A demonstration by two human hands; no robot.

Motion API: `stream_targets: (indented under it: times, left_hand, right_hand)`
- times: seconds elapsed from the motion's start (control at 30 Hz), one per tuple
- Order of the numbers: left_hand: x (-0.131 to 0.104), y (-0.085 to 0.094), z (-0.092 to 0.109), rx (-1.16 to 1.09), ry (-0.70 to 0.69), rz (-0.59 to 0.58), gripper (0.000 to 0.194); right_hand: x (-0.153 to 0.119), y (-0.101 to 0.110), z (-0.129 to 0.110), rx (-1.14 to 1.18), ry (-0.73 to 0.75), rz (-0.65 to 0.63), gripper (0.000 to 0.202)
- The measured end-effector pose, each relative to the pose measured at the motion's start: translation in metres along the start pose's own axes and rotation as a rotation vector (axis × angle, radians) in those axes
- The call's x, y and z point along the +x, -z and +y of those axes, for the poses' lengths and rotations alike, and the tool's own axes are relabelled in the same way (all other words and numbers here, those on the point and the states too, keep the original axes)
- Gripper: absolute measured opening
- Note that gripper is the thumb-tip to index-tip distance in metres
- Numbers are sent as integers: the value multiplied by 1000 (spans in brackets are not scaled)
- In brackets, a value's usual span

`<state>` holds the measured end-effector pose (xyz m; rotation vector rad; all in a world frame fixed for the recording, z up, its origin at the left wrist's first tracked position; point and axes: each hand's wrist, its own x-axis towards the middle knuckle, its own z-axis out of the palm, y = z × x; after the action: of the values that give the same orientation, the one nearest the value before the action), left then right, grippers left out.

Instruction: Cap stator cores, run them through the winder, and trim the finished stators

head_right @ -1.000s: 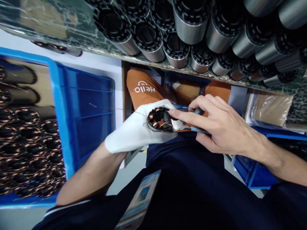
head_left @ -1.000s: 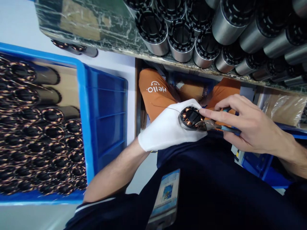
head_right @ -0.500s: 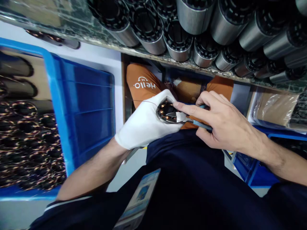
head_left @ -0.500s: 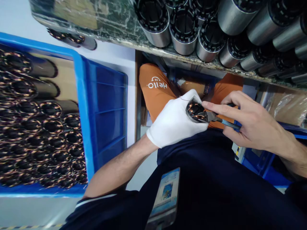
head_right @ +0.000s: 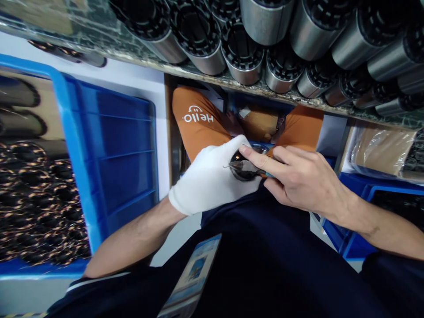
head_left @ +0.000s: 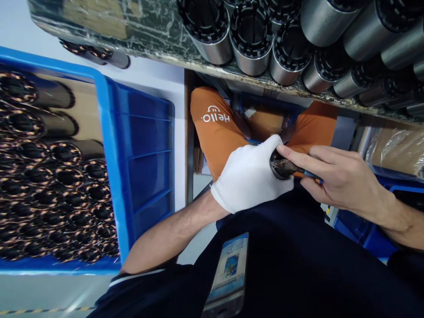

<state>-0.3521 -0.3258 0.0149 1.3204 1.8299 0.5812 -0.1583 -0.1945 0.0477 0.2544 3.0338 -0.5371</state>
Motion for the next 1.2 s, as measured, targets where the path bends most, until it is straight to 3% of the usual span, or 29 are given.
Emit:
stream_targets:
  times: [0.1, 0.23, 0.37, 0.43, 0.5, 0.57, 0.6, 0.67, 0.73, 0.83, 0.97, 1.07, 1.2]
  left_hand:
    - [13, -15, -19, -293, 95, -80, 25]
    - [25, -42, -40, -1005, 296, -245, 24]
    - [11, -55, -45, -1267, 383, -349, 40]
    - [-3, -53, -48, -1298, 310, -296, 57]
    - [-17, -44, -55, -1104, 108, -81, 74]
    - [-30, -30, -62, -662, -164, 125, 90]
    - [-36, -22, -64, -422, -293, 166, 89]
    - [-48, -4, -64, -88, -488, 159, 68]
    - [-62, 17, -62, 23, -554, 133, 50]
    - [-86, 63, -71, 107, -425, 224, 50]
    - [-112, 146, -120, 354, -63, 553, 52]
    - [-112, 192, -169, 411, 224, 480, 61]
    - [-91, 207, -206, 519, 374, 272, 58]
  right_hand:
    - [7, -20, 16, 214, -107, -66, 56]
    - [16, -51, 38, 601, -263, -139, 49]
    - [19, -67, 27, 730, -295, -30, 76]
    - [20, -68, 19, 797, -300, -31, 66]
    - [23, -65, 15, 941, -345, -101, 52]
    - [27, -63, 14, 1138, -384, -223, 54]
    - [30, -63, 13, 1227, -387, -288, 57]
    - [35, -63, 8, 1350, -369, -395, 60]
    - [36, -66, 0, 1444, -333, -432, 60]
    - [28, -70, -4, 1527, -295, -428, 61]
    - [15, -74, 7, 1292, -328, -388, 52]
    - [15, -76, 9, 1111, -403, -352, 47]
    - [19, -77, 0, 911, -441, -366, 50]
